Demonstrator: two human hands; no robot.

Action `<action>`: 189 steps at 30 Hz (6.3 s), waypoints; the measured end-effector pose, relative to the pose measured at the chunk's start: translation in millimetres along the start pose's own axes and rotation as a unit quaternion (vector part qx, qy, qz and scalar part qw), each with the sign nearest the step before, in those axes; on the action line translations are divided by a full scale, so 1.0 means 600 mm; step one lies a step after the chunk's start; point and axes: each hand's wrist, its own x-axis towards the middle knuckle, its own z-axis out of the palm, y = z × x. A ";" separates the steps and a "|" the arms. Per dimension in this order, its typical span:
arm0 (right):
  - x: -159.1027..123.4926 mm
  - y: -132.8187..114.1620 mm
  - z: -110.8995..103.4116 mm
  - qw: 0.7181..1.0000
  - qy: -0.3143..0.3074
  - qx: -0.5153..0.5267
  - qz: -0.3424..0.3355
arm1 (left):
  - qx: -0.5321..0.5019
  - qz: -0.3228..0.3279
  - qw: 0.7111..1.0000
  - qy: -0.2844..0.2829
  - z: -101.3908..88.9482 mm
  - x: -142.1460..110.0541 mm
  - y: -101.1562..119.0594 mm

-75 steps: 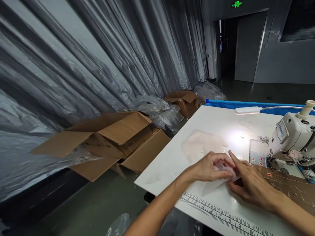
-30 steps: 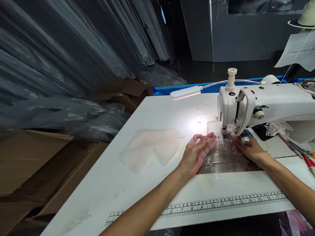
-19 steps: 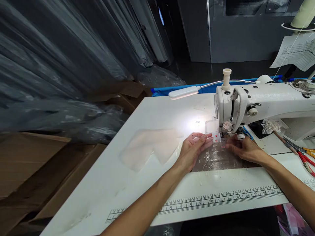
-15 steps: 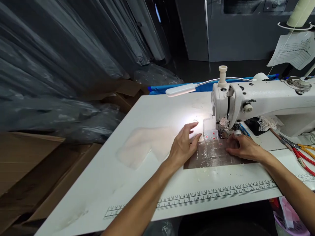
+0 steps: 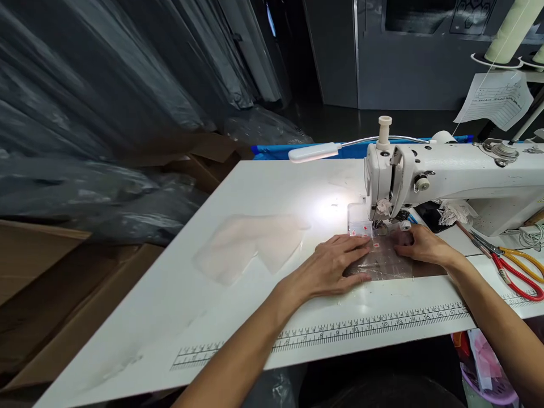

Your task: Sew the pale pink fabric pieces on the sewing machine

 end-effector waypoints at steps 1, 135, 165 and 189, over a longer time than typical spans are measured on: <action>0.000 0.002 -0.002 1.000 -0.004 0.028 0.001 | -0.012 -0.009 1.000 0.008 -0.002 0.000 -0.002; -0.020 0.025 0.058 0.924 0.082 -0.170 -0.334 | 0.038 -0.039 0.997 -0.051 0.003 0.055 -0.044; -0.016 0.033 0.064 0.916 0.103 -0.172 -0.346 | 0.138 0.005 0.988 -0.073 0.007 0.057 -0.040; -0.016 0.034 0.059 0.919 0.100 -0.181 -0.336 | 0.073 0.029 0.997 -0.001 0.019 0.056 -0.019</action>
